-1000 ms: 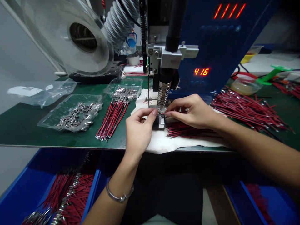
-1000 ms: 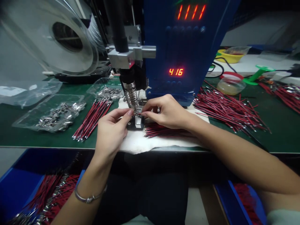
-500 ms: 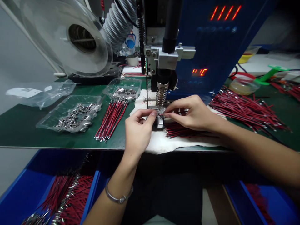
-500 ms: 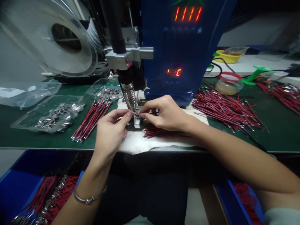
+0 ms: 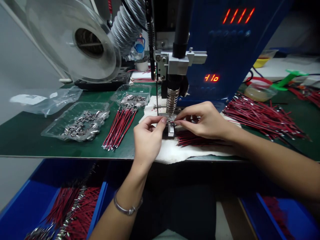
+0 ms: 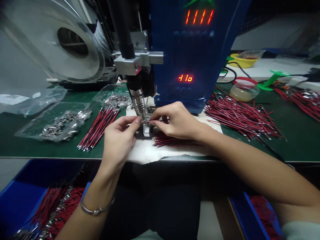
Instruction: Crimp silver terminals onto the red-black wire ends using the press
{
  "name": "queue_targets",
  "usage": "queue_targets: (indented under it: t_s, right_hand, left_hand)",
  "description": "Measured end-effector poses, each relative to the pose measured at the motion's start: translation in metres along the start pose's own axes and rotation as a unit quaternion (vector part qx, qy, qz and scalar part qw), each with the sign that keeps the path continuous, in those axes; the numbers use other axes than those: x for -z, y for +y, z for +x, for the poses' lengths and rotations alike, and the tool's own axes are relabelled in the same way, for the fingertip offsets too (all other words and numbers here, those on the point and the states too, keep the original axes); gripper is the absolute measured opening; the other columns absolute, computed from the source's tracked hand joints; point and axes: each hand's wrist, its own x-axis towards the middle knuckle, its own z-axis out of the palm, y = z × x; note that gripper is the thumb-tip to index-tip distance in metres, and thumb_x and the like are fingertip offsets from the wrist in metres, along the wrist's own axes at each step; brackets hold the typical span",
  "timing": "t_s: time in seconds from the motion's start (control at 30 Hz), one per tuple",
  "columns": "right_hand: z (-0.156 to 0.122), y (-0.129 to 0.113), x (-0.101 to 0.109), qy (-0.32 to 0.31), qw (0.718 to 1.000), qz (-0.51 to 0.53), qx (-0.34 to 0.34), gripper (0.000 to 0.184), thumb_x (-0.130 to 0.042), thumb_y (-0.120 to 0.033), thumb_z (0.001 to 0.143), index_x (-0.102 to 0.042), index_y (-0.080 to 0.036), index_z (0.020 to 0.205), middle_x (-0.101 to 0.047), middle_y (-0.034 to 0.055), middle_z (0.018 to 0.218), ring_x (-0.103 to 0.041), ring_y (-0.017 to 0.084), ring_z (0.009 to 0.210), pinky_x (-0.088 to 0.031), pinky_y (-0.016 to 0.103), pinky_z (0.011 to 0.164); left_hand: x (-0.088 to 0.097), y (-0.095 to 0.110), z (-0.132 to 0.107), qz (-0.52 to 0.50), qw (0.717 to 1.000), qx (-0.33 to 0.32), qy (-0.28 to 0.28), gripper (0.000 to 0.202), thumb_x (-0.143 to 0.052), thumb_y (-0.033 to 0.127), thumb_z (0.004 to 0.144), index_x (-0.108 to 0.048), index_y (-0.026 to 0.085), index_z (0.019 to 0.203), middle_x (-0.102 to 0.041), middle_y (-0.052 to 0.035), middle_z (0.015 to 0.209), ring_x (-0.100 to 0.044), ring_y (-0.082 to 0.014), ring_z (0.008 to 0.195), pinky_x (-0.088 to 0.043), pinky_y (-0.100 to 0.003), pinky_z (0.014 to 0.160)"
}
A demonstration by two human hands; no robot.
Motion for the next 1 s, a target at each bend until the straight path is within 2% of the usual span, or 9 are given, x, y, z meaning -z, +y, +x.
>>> queue_targets:
  t_s: [0.17, 0.37, 0.5, 1.0]
  right_hand:
    - [-0.0008, -0.0004, 0.0004, 0.000, 1.000, -0.001, -0.001, 0.011, -0.064, -0.018, 0.082, -0.073, -0.012, 0.084, -0.072, 0.0024, 0.075, -0.060, 0.008, 0.060, -0.045, 0.018, 0.058]
    - [-0.0022, -0.0005, 0.0002, 0.002, 1.000, -0.009, 0.016, 0.010, -0.063, -0.016, 0.082, -0.073, -0.012, 0.084, -0.072, 0.0019, 0.075, -0.061, 0.007, 0.061, -0.044, 0.017, 0.059]
    - [-0.0007, -0.0001, -0.0022, 0.006, 1.000, -0.013, 0.023, 0.010, -0.063, -0.016, 0.083, -0.073, -0.012, 0.084, -0.072, 0.0027, 0.076, -0.061, 0.007, 0.061, -0.044, 0.017, 0.060]
    - [-0.0027, -0.0091, -0.0081, 0.042, 0.998, -0.039, -0.017, 0.012, -0.063, -0.013, 0.082, -0.073, -0.012, 0.088, -0.073, 0.0019, 0.079, -0.064, 0.008, 0.067, -0.044, 0.017, 0.062]
  left_hand:
    - [0.0010, -0.0026, -0.0002, -0.031, 1.000, -0.005, 0.003, 0.022, -0.073, 0.035, 0.075, -0.069, 0.014, 0.083, -0.058, -0.0012, 0.065, -0.035, -0.0041, 0.040, -0.024, -0.020, 0.037]
    - [0.0014, -0.0006, -0.0002, 0.008, 1.000, 0.000, -0.009, 0.021, -0.072, 0.034, 0.076, -0.070, 0.015, 0.084, -0.057, -0.0011, 0.063, -0.034, -0.0043, 0.043, -0.023, -0.020, 0.038]
    - [0.0006, -0.0002, -0.0001, 0.016, 1.000, 0.001, -0.012, 0.021, -0.072, 0.034, 0.076, -0.070, 0.014, 0.085, -0.060, -0.0027, 0.068, -0.035, -0.0046, 0.045, -0.024, -0.020, 0.039]
    - [0.0004, 0.0020, -0.0030, 0.019, 1.000, 0.012, -0.004, 0.020, -0.070, 0.035, 0.078, -0.071, 0.016, 0.087, -0.050, 0.0012, 0.054, -0.029, -0.0042, 0.039, -0.019, -0.019, 0.037]
